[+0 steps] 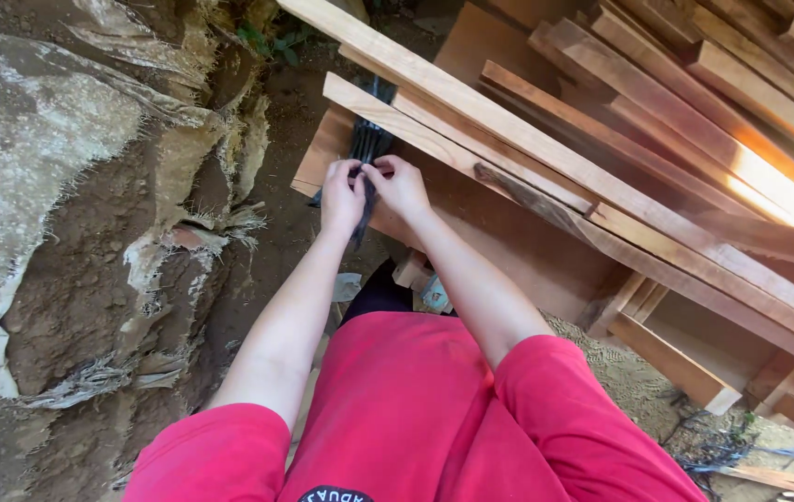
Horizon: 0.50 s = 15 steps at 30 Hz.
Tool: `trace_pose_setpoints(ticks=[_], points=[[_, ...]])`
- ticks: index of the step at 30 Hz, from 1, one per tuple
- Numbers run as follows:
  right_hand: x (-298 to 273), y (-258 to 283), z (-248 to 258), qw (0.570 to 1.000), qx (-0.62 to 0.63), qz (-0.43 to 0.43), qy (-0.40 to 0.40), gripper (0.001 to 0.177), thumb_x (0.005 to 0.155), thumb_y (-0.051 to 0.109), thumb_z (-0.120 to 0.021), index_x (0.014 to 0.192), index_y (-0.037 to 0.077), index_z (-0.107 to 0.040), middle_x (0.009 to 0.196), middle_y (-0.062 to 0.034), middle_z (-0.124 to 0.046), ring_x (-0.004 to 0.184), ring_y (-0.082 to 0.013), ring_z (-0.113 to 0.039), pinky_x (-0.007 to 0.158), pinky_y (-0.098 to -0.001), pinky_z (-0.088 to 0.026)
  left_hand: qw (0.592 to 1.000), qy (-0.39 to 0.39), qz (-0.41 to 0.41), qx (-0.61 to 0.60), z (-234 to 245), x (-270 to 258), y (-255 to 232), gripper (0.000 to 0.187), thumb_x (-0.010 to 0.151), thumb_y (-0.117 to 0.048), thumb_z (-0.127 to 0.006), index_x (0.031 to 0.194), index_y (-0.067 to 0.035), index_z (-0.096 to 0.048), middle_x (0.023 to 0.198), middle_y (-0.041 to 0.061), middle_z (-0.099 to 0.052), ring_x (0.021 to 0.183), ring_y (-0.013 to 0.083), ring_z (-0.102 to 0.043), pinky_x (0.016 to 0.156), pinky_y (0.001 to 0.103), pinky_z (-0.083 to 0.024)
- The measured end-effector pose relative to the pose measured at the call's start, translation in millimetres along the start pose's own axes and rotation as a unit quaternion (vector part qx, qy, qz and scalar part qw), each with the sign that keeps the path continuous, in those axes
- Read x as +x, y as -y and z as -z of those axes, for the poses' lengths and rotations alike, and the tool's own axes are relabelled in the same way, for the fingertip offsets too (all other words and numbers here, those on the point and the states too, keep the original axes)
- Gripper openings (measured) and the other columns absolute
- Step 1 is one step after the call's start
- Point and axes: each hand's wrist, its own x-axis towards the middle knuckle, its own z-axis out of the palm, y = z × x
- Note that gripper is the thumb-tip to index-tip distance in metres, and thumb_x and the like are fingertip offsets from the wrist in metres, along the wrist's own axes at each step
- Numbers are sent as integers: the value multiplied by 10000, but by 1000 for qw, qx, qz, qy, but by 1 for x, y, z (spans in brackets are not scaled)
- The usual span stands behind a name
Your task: Bundling several thin wood strips together using plastic ties by hand.
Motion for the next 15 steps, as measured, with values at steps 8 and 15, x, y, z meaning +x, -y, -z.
trace_pose_setpoints(ticks=[8, 15], points=[[28, -9, -2, 992, -105, -71, 2, 263, 800, 458, -787, 931, 231, -812, 873, -23, -788, 947, -257, -757, 803, -404, -611, 998, 29, -5, -61, 4, 9, 17, 174, 950, -98, -660, 1105, -158, -708, 1074, 68, -654, 887, 301, -725, 776, 378, -618], [2, -5, 14, 993, -79, -71, 43, 265, 825, 317, -769, 1086, 274, -777, 808, 46, -778, 931, -179, -759, 822, -373, -603, 997, 38, 4, -63, -13, 13, 37, 159, 940, -169, -713, 1099, -172, -719, 1077, 37, -654, 826, 234, -734, 722, 336, -618]])
